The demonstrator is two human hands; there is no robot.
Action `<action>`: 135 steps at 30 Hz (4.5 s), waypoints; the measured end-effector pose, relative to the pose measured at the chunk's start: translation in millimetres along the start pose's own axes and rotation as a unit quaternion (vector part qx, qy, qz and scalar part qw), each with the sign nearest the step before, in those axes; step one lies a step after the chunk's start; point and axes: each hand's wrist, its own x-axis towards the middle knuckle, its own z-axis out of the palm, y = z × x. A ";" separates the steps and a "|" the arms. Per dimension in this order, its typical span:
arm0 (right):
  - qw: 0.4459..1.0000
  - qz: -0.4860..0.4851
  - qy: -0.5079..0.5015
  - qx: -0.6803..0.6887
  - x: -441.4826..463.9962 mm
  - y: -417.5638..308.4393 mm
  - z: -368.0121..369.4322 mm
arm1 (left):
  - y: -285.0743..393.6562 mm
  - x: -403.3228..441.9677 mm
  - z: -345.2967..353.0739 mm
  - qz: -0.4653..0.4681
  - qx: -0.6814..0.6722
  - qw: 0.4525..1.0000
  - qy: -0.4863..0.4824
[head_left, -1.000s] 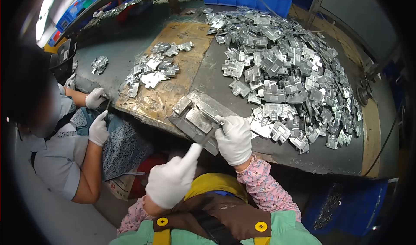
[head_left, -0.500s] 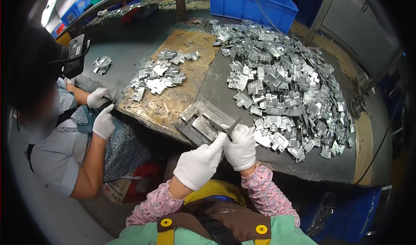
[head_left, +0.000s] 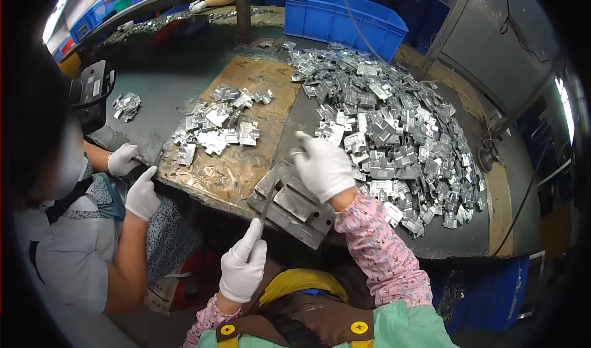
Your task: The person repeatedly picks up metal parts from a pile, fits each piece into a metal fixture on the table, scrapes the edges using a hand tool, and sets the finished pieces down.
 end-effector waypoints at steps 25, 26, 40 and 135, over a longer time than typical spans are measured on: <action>0.980 -0.100 0.106 0.134 -104.2 39.9 11.0 | 12.1 -20.9 -6.4 0.081 0.155 0.984 -0.041; 0.975 -0.119 0.145 0.118 -107.4 38.9 14.7 | 14.0 -20.8 -4.8 0.090 0.150 0.984 -0.039; 0.974 -0.102 0.152 0.132 -114.6 35.0 33.8 | 47.6 22.0 -3.7 0.097 0.357 0.921 -0.122; 0.965 -0.130 0.214 0.081 -117.2 45.3 48.8 | 77.0 23.3 50.2 0.103 0.406 0.887 -0.195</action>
